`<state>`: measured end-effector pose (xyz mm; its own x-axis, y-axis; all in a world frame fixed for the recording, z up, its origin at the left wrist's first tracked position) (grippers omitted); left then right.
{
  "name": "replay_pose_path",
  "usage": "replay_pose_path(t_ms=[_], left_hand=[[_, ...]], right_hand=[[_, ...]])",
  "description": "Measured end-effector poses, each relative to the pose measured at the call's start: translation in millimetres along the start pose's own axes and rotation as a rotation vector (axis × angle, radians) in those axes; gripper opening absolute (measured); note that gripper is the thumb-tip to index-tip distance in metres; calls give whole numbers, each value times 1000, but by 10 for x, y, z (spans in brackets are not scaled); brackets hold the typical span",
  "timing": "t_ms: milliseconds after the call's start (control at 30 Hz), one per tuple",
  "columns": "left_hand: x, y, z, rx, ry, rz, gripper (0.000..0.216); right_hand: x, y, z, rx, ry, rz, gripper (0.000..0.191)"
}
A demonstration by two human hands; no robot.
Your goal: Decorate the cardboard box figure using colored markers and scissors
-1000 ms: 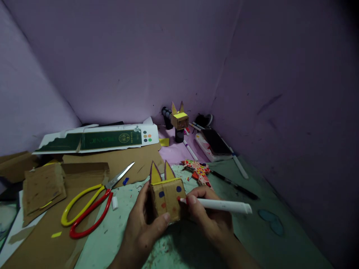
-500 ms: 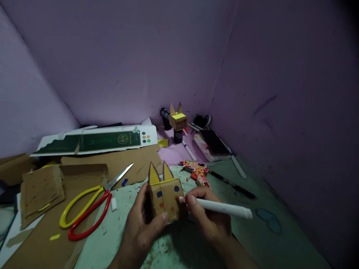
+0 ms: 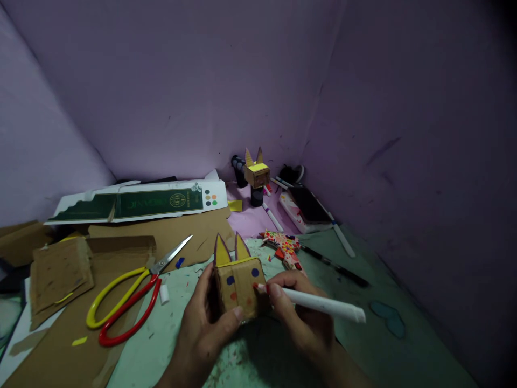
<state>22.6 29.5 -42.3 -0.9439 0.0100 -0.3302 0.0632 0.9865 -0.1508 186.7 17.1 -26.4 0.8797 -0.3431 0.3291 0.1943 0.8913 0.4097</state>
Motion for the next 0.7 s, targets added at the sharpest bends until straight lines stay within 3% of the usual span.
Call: replay_pose_path(t_ms=[233, 700], left_hand=[[0, 9, 3, 3, -1, 19, 104], [-8, 10, 6, -18, -31, -23, 103]], right_hand=[[72, 17, 38, 209, -132, 42, 20], [37, 18, -17, 154, -146, 44, 24]])
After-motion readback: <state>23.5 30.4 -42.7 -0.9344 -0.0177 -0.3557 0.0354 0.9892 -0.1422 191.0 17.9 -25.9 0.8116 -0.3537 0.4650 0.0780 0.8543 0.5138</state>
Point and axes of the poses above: each hand's wrist, its own y-axis towards the middle knuckle, its own x-axis out of the back of the hand, z = x × y, the point moved 4 cm from there along y, towards the middle knuckle, and after that the axes turned 6 degrees about -y, right-handed, at the moved point
